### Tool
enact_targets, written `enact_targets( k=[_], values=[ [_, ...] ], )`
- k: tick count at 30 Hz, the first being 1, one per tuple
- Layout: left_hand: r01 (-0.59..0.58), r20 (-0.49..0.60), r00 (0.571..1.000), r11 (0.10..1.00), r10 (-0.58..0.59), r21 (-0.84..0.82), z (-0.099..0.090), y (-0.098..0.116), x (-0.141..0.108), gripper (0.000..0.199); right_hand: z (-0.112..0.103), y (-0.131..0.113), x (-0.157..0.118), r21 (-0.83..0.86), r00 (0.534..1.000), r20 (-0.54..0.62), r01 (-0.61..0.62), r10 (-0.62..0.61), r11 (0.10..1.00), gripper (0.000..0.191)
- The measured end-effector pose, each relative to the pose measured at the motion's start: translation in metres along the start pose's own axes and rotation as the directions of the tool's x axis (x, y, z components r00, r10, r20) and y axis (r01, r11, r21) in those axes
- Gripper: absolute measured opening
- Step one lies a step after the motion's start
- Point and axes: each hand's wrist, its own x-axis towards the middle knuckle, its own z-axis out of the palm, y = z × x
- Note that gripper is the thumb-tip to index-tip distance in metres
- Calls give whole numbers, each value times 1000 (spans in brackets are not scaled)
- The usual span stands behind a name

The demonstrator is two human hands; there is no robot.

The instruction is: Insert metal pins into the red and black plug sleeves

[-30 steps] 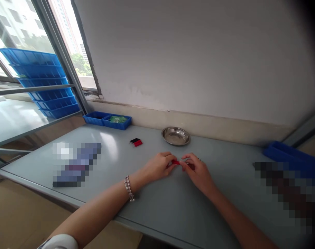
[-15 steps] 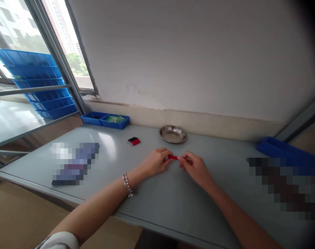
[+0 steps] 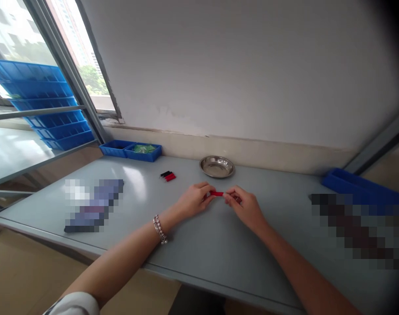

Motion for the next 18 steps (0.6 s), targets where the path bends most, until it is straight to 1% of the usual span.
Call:
enact_targets(
  k=[2, 3, 6, 9, 11, 18],
  values=[
    [-5, 13, 1000, 1000, 5, 6, 0, 0, 0, 17, -1, -1, 0, -61, 1000, 20, -5, 6, 998, 27],
    [-6, 18, 1000, 1000, 5, 9, 1, 0, 0, 17, -1, -1, 0, -87, 1000, 26, -12, 14, 996, 27],
    [-5, 21, 1000, 1000, 5, 14, 1, 0, 0, 18, -2, -1, 0, -104, 1000, 26, -7, 10, 995, 23],
    [-19, 22, 1000, 1000, 18, 20, 1, 0, 0, 18, -1, 0, 0, -90, 998, 26, 53, -51, 995, 16],
    [-29, 30, 999, 999, 29, 22, 1, 1, 0, 18, 0, 2, 0, -90, 997, 33, 73, -70, 993, 13],
    [-23, 40, 999, 999, 22, 32, 0, 3, -1, 18, -1, 4, 0, -202, 996, 80, 65, -49, 977, 24]
  ],
)
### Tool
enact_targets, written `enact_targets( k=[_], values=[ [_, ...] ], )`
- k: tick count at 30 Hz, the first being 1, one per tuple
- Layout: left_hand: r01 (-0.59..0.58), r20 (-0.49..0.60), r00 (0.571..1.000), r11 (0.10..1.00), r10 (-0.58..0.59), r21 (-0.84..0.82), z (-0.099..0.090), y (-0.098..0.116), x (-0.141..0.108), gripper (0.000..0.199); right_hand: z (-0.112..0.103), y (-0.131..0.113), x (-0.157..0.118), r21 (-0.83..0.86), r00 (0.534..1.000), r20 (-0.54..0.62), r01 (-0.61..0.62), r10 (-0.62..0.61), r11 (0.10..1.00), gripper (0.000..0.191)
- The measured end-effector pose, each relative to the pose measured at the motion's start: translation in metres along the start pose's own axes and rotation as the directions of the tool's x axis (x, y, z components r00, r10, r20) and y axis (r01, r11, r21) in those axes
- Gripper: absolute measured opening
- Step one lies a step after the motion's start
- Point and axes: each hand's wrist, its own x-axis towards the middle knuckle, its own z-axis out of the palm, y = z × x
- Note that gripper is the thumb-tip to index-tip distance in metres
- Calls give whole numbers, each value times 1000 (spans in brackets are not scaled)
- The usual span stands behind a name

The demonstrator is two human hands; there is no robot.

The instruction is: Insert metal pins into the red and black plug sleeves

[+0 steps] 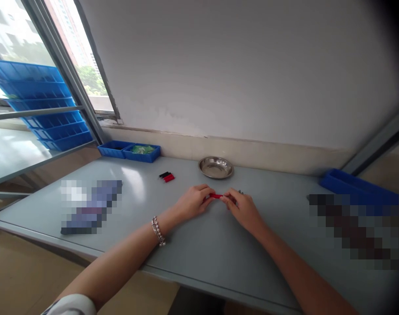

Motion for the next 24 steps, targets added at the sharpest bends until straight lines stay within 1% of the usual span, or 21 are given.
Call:
enact_targets(
  k=[5, 12, 15, 20, 22, 24],
  values=[
    [-8, -4, 1000, 1000, 8, -6, 1, -1, 0, 19, -1, 1, 0, -16, 1000, 19, -3, 3, 1000, 31],
    [-17, -4, 1000, 1000, 17, 13, 1, 0, 0, 18, -1, -2, 0, 17, 1000, 12, -11, 10, 1000, 32],
    [-25, 5, 1000, 999, 25, 26, 2, -1, 0, 18, -1, -2, 1, 59, 999, 16, -41, 40, 997, 32],
    [-16, 13, 1000, 1000, 16, 9, 2, 0, 0, 18, 2, 0, 2, 174, 993, 64, -104, 94, 979, 33],
    [3, -1, 1000, 1000, -3, 13, -1, -2, 1, 19, 2, 2, 2, 159, 994, 41, -102, 97, 982, 32],
    [63, -54, 997, 997, -60, 50, -7, -10, 3, 20, -1, 6, 4, 87, 993, -37, -109, 113, 990, 32]
  ],
)
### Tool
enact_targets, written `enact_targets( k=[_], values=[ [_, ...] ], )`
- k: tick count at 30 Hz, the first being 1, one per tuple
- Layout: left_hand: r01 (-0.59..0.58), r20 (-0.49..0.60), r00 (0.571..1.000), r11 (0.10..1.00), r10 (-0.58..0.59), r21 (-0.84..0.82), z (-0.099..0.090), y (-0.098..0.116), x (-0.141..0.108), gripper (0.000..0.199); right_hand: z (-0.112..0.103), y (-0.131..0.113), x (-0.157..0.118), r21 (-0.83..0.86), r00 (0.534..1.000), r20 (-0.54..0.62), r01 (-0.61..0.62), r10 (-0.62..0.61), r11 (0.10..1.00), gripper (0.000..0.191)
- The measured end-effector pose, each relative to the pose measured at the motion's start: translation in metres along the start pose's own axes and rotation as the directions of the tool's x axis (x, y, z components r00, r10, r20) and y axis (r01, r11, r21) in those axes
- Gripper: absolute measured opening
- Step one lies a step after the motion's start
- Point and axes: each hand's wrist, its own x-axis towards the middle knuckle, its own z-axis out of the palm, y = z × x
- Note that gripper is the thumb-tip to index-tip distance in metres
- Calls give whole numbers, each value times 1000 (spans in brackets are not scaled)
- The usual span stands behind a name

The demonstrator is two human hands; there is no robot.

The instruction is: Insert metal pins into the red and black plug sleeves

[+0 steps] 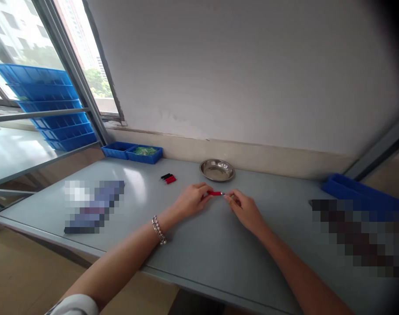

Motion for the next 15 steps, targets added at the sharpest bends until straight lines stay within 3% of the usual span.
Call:
enact_targets(
  k=[3, 6, 9, 12, 15],
  values=[
    [238, -165, 963, 960, -213, 150, -14, -28, 3, 21, -11, 10, 4, -186, 986, -161, -69, 39, 980, 32],
    [527, -311, 838, 814, -449, 245, -29, -67, 0, 21, -25, 21, 6, -394, 964, -248, -193, 98, 899, 32],
    [709, -330, 702, 665, -631, 234, -38, -98, -8, 20, -34, 27, 5, -464, 943, -226, -326, 245, 824, 38],
    [759, -333, 648, 615, -684, 214, -40, -114, -16, 20, -36, 28, 4, -457, 910, -165, -412, 379, 788, 42],
    [776, -306, 629, 601, -715, 191, -35, -121, -18, 19, -34, 31, 4, -434, 908, -116, -410, 402, 802, 39]
  ],
)
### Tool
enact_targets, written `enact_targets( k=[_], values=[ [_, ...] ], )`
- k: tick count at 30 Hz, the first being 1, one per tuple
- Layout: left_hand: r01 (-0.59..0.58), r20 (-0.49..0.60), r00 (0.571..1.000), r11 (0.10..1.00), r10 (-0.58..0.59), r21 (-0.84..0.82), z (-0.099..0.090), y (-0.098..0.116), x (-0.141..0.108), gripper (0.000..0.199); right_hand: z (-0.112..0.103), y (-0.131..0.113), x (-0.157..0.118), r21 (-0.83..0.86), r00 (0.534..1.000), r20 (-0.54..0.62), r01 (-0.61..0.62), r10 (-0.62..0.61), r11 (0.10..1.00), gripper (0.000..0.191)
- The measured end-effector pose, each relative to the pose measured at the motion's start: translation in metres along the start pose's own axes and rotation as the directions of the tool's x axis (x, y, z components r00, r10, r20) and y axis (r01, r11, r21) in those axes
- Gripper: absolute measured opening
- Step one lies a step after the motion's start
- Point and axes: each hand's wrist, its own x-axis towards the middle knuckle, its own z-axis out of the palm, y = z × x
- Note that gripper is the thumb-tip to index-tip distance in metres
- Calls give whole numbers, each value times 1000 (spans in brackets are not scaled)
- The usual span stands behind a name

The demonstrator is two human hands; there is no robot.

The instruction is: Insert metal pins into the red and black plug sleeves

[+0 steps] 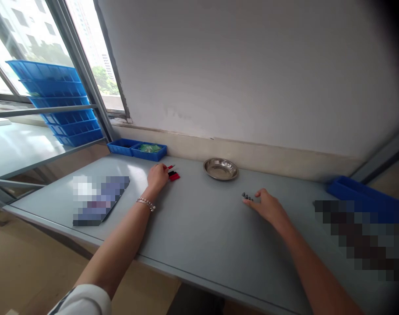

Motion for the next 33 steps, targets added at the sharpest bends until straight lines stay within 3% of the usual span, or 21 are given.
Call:
enact_targets(
  k=[9, 17, 24, 33],
  values=[
    [-1, 124, 992, 998, 8, -57, 13, 6, 4, 15, 11, 10, 7, 62, 998, 14, 63, -64, 996, 29],
    [-17, 154, 988, 996, 31, -88, 15, 10, 1, 14, 10, 5, 8, 0, 995, 99, 20, -20, 1000, 22],
    [-40, 151, 987, 996, 52, -79, 15, 9, -3, 18, 14, 8, 13, -26, 997, 65, 36, -34, 999, 13],
    [94, 109, 989, 994, -99, 54, 5, 0, -1, 24, 14, 11, 14, -12, 998, 18, 60, -60, 998, 9]
  ],
)
